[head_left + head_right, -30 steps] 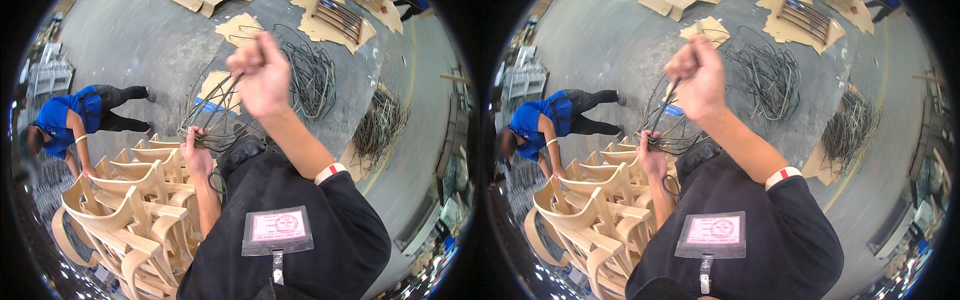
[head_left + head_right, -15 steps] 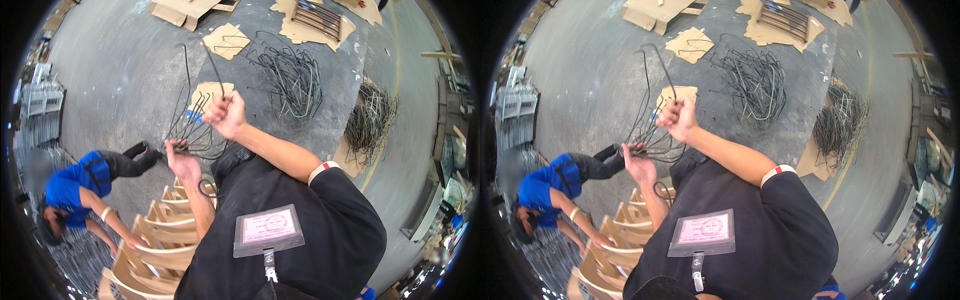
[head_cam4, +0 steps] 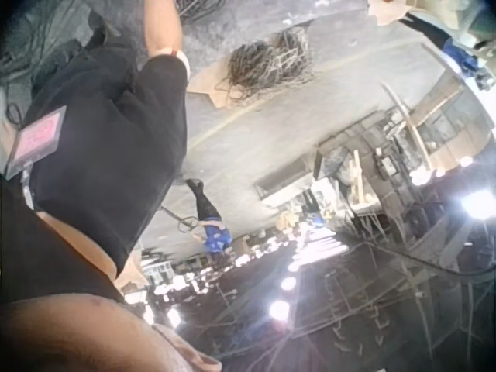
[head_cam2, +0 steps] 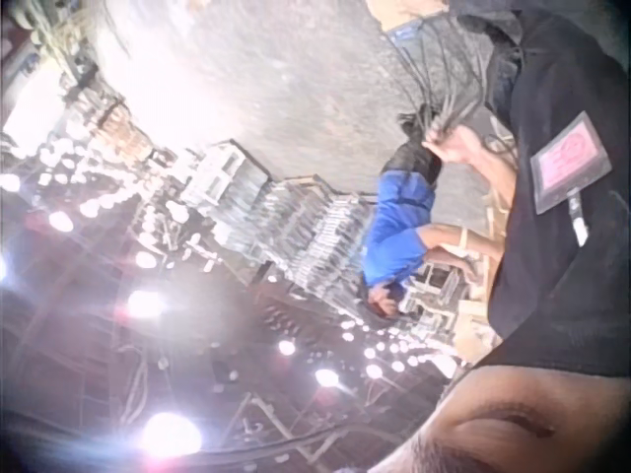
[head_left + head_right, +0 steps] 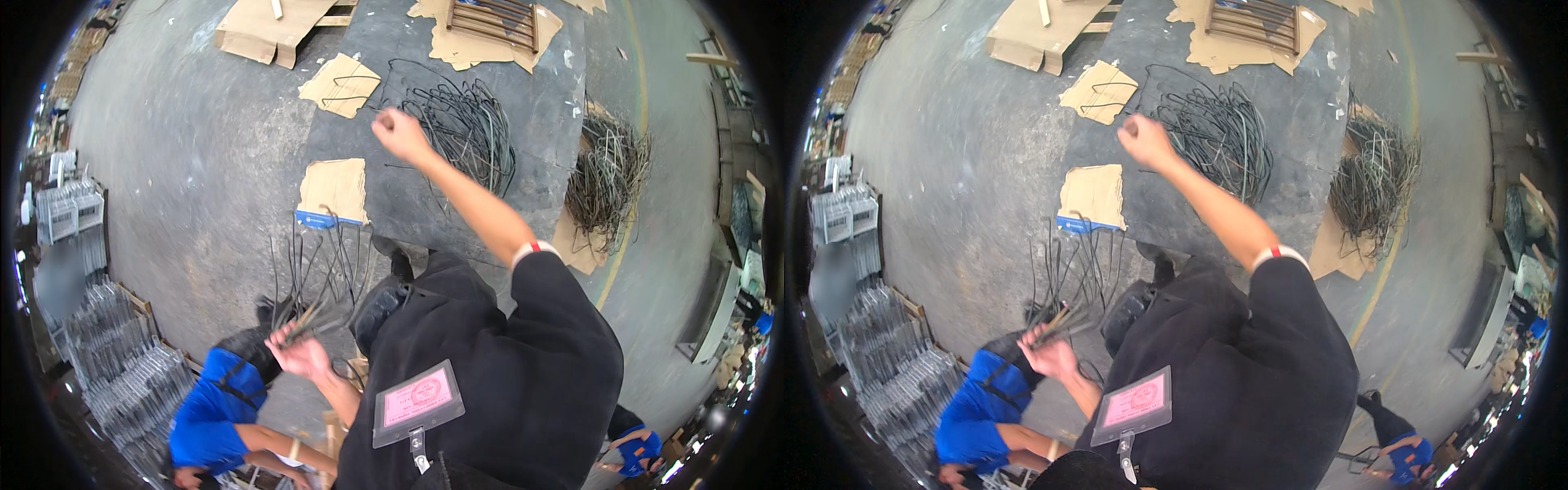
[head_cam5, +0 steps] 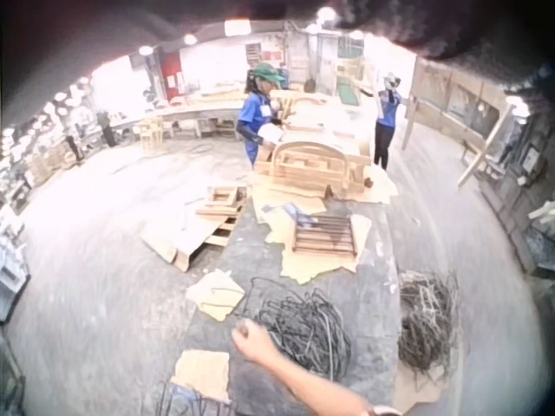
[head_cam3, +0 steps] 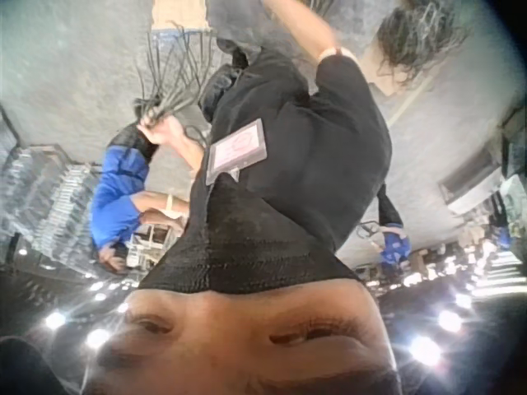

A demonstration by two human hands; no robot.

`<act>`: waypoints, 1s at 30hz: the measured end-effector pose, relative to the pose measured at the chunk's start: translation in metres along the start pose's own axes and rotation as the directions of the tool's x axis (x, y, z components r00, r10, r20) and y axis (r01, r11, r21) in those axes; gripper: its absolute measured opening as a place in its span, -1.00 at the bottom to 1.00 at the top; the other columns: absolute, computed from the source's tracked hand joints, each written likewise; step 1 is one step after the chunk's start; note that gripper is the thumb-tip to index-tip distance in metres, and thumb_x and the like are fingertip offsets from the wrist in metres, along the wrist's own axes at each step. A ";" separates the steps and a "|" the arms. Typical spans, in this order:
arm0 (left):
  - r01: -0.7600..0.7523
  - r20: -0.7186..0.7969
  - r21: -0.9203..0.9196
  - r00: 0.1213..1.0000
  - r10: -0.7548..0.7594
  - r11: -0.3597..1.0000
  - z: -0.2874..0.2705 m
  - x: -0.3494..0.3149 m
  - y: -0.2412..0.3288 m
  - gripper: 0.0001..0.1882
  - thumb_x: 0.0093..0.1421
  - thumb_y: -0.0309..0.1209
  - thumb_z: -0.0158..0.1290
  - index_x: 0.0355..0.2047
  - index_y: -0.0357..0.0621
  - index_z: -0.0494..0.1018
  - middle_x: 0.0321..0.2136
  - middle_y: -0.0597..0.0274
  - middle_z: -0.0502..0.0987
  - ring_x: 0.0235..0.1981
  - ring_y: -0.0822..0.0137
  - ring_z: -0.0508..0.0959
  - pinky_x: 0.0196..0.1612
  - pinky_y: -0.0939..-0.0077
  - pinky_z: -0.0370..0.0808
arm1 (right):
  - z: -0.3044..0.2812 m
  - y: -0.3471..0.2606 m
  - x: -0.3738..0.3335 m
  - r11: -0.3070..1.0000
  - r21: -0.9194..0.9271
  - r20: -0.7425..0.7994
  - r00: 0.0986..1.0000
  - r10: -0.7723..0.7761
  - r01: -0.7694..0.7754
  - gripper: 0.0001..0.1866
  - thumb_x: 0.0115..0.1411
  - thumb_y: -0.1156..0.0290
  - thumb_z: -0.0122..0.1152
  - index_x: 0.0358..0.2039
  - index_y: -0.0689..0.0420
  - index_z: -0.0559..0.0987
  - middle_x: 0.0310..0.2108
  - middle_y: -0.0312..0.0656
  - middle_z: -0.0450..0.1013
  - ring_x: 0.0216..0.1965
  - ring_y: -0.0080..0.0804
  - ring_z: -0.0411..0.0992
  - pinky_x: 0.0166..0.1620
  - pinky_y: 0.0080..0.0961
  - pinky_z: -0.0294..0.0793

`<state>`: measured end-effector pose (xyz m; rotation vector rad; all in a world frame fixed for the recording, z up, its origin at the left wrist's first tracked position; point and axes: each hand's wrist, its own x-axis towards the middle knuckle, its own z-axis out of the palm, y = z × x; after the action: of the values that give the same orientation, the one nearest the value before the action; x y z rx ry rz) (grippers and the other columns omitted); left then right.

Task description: The person repeatedly picks up individual black wires from a pile on a workbench, straightens them by hand, and places them into a separate pile. The person occasionally walks around the workbench to access different sections of the pile.

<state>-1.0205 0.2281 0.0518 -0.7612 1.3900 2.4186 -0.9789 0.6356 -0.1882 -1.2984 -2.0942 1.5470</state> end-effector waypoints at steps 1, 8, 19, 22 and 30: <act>-0.018 0.006 0.035 1.000 0.018 0.999 -0.005 -0.014 0.000 -0.74 0.43 -0.21 0.01 -0.40 0.00 0.34 -0.44 0.38 0.36 -0.25 0.31 0.41 0.05 0.29 0.38 | -0.007 0.012 0.035 0.999 -0.020 0.010 0.999 0.049 -0.049 -0.41 0.16 0.02 0.34 0.04 0.22 0.55 -0.15 0.09 0.61 -0.06 -0.09 0.60 0.00 -0.25 0.56; -0.140 -0.099 0.343 0.978 0.184 0.929 -0.041 -0.087 -0.004 -0.69 0.44 -0.22 0.00 -0.48 0.01 0.39 -0.50 0.41 0.45 -0.33 0.34 0.48 -0.07 0.38 0.41 | 0.039 0.108 0.135 0.706 -0.659 0.013 0.934 0.357 -0.260 0.22 -0.15 -0.07 0.58 0.40 0.20 0.13 0.33 0.12 0.21 0.34 0.09 0.18 0.30 0.08 0.19; 0.029 -0.333 0.272 0.941 0.066 0.962 -0.101 -0.015 0.019 -0.74 0.38 -0.22 0.04 -0.46 0.03 0.39 -0.49 0.42 0.44 -0.32 0.34 0.45 -0.08 0.32 0.39 | -0.088 0.087 0.122 0.836 0.534 -0.526 0.824 0.209 0.128 -0.51 -0.02 0.46 0.54 -0.20 0.18 0.37 -0.33 -0.29 0.39 -0.29 -0.53 0.41 -0.23 -0.51 0.46; 0.032 -0.293 0.215 0.956 0.033 0.976 -0.078 0.039 0.020 -0.73 0.40 -0.24 0.02 -0.47 0.01 0.36 -0.51 0.40 0.40 -0.33 0.34 0.43 -0.08 0.33 0.38 | -0.113 0.111 0.050 0.720 0.612 -0.575 0.809 0.122 0.326 -0.50 0.16 0.68 0.26 0.05 0.20 0.25 -0.01 -0.17 0.36 0.13 -0.31 0.39 0.21 -0.37 0.36; -0.056 -0.117 0.240 0.989 0.086 0.969 -0.030 0.155 0.032 -0.74 0.43 -0.28 -0.03 -0.43 -0.03 0.31 -0.50 0.38 0.31 -0.30 0.32 0.38 -0.04 0.34 0.35 | -0.029 0.095 -0.056 0.762 0.600 -0.602 0.765 0.230 0.243 -0.51 0.27 0.71 0.05 0.08 -0.04 0.15 0.33 0.00 0.19 0.22 -0.02 0.43 0.19 -0.21 0.47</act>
<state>-1.1545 0.1797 -0.0224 -0.8284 1.7440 2.2335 -0.8797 0.6167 -0.2412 -1.2711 -0.9772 1.3432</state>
